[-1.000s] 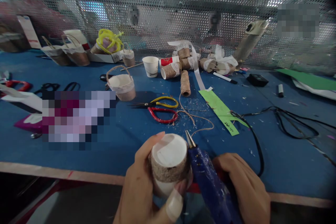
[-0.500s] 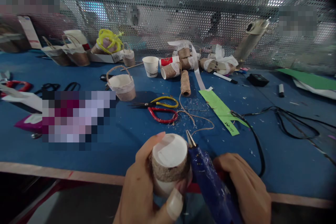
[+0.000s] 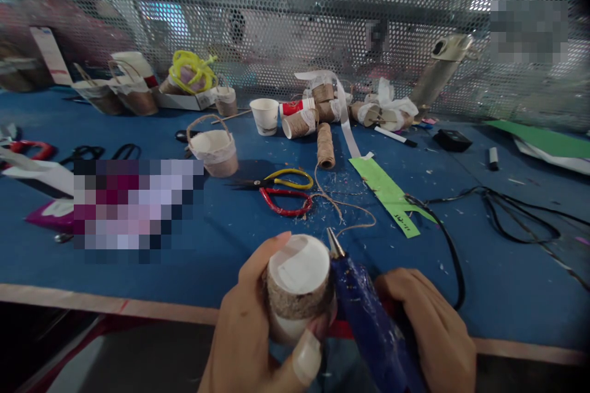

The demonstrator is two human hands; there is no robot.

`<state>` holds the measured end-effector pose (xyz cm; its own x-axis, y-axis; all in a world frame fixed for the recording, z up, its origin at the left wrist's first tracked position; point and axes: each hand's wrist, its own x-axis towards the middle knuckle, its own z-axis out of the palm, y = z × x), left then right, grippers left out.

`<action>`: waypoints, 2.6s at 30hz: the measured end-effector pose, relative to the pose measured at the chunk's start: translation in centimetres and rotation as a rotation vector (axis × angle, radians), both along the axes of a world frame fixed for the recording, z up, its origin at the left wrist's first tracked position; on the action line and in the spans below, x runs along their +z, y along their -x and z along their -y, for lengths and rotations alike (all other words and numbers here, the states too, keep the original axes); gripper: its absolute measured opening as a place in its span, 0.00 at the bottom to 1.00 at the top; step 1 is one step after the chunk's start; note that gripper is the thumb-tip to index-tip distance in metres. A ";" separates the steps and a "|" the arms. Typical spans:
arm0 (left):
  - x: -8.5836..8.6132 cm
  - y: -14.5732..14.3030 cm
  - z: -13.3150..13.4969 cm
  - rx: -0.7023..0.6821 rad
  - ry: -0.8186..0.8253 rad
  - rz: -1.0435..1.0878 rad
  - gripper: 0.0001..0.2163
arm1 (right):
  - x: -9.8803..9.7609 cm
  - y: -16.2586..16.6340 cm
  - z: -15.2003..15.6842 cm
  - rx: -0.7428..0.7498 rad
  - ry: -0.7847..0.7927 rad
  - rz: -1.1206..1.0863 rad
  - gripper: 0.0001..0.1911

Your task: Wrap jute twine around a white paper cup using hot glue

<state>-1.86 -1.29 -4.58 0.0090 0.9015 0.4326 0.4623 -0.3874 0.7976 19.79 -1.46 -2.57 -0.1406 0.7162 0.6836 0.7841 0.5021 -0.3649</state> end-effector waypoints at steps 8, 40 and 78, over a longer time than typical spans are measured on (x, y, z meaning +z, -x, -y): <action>-0.3 0.1 0.3 0.031 0.020 -0.011 0.30 | 0.2 0.3 -0.1 -0.006 0.003 -0.040 0.17; -0.3 0.8 -0.3 -0.047 -0.027 -0.066 0.32 | -0.6 0.4 0.2 -0.028 0.021 -0.118 0.17; -0.9 0.3 0.6 0.039 0.021 0.041 0.31 | -0.3 1.2 0.6 -0.052 -0.008 -0.145 0.17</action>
<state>-2.13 -1.91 -5.49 -0.0442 0.9098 0.4127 0.4433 -0.3523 0.8242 18.57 -2.07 -2.90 -0.0032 0.7142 0.7000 0.7486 0.4658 -0.4718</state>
